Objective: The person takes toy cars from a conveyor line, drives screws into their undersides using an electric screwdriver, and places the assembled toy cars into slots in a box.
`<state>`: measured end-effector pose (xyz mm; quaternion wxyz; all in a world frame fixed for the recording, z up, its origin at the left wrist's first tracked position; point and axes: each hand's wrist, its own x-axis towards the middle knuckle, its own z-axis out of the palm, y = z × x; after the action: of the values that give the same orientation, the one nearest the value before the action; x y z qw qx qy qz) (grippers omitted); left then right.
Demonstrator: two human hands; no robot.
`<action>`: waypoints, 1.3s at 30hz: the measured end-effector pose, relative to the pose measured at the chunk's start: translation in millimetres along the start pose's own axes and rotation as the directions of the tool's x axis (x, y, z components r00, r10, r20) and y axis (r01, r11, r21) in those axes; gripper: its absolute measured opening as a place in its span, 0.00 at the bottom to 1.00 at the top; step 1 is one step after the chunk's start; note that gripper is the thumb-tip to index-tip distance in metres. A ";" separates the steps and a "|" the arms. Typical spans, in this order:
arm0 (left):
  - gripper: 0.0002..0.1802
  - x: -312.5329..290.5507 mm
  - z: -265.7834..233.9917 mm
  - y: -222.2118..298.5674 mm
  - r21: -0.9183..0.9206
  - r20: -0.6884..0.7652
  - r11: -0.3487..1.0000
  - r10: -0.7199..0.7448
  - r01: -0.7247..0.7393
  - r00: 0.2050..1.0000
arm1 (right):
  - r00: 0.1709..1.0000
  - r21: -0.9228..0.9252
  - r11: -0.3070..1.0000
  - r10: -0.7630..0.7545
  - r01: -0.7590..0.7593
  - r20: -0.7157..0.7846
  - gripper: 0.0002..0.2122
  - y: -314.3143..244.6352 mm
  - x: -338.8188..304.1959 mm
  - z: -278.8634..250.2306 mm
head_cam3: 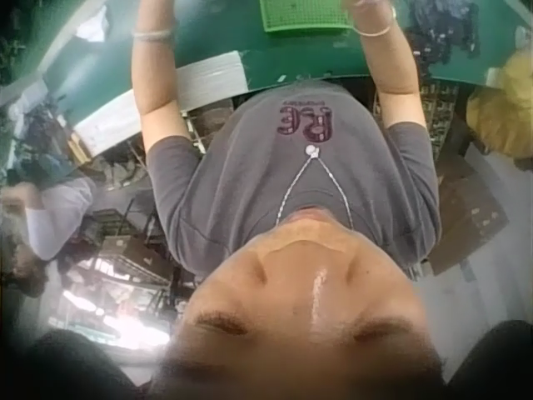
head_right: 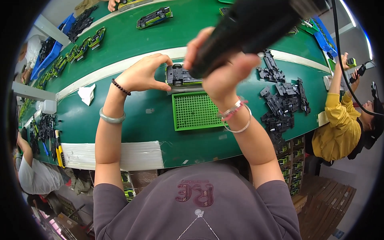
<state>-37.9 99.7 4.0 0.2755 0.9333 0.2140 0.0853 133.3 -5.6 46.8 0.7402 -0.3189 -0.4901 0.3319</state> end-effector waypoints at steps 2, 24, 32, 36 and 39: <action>0.28 -0.2 4.7 -5.9 0.007 -0.086 0.997 0.078 -0.078 0.993 | 0.998 -0.096 0.995 0.034 -0.029 0.050 0.49 6.9 8.7 21.0; 0.27 -0.4 10.4 -7.8 -0.065 -0.093 0.995 0.074 -0.080 0.993 | 0.973 -0.175 0.970 0.192 -0.168 0.131 0.44 62.1 5.2 30.8; 0.26 0.2 6.1 -13.5 -0.076 -0.057 0.997 0.024 -0.028 0.998 | 0.989 -0.121 0.992 0.053 -0.037 0.139 0.39 71.4 11.0 38.1; 0.28 0.0 0.9 -4.3 -0.085 -0.065 0.995 0.051 -0.057 0.997 | 0.985 -0.175 0.982 0.101 -0.076 0.137 0.41 65.1 9.2 36.4; 0.30 0.0 2.1 -3.4 -0.188 -0.121 0.976 0.084 -0.106 0.989 | 0.985 -0.116 0.983 0.152 -0.143 0.078 0.45 55.2 11.7 29.4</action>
<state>-38.5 101.3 0.3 0.3484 0.9048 0.1748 0.1712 99.4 39.9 18.1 0.6731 -0.3799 -0.5141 0.3720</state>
